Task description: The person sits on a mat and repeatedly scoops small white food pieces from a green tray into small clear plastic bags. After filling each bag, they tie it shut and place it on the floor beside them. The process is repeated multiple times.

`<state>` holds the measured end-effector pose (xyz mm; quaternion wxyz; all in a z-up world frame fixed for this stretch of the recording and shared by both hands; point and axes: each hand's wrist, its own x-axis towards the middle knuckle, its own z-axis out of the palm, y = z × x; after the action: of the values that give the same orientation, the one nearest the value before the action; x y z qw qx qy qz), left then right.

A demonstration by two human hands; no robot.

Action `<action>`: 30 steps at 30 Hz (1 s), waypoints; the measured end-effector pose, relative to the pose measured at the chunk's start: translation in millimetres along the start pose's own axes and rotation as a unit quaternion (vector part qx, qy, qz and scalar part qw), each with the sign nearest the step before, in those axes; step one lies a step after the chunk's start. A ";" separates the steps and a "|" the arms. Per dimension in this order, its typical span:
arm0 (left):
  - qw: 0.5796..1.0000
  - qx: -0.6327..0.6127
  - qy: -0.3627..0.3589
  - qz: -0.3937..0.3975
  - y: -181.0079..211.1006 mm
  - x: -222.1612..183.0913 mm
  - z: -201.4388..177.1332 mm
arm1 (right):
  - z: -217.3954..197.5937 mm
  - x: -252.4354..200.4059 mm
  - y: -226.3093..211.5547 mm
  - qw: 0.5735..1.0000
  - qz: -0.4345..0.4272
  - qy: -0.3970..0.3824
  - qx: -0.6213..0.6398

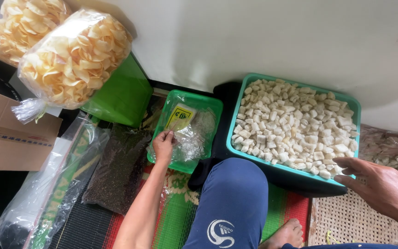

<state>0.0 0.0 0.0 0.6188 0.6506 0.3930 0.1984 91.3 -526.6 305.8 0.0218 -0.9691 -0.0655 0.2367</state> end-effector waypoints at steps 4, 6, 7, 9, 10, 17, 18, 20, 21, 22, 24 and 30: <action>0.997 -0.074 -0.011 -0.007 55.0 -26.2 -0.1 | -13.6 -11.0 -31.9 0.999 0.025 -0.036 -0.007; 0.992 -0.084 -0.054 0.076 79.6 -39.0 0.6 | -10.4 -9.8 -38.8 0.997 -0.023 -0.045 0.054; 0.992 -0.085 -0.054 0.078 91.7 -47.5 3.0 | -8.7 -8.5 -47.3 0.997 -0.023 -0.043 0.054; 0.987 -0.122 -0.078 0.064 116.7 -64.6 10.7 | -6.1 -6.5 -62.1 0.985 -0.079 -0.034 0.149; 0.987 -0.124 -0.081 0.067 135.1 -79.3 12.6 | -9.1 -7.2 -77.6 0.985 -0.078 -0.029 0.149; 0.975 -0.134 -0.160 0.071 200.5 -157.0 42.9 | -4.3 18.8 -164.9 0.898 -0.220 0.022 0.381; 0.971 -0.125 -0.185 0.080 208.7 -165.5 45.5 | -3.2 23.4 -176.8 0.880 -0.241 0.030 0.409; 0.969 -0.119 -0.197 0.085 207.1 -167.4 52.1 | 14.1 43.1 -181.6 0.878 -0.238 0.069 0.410; 0.968 -0.113 -0.208 0.088 206.2 -168.2 55.1 | 22.8 53.2 -184.4 0.876 -0.234 0.107 0.409; 0.968 -0.112 -0.208 0.088 205.9 -168.3 57.8 | 22.0 52.2 -183.4 0.875 -0.234 0.107 0.410; 0.968 -0.115 -0.211 0.076 204.7 -168.5 63.2 | 22.0 49.6 -180.6 0.849 -0.255 0.180 0.426; 0.969 -0.213 -0.120 -0.024 165.1 -141.7 77.4 | 7.9 54.5 -128.6 0.856 -0.141 0.219 0.446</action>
<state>14.7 -145.2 178.9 0.7903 0.5132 0.2804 0.1830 120.6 -391.7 283.4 0.4987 -0.8627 -0.0826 0.0162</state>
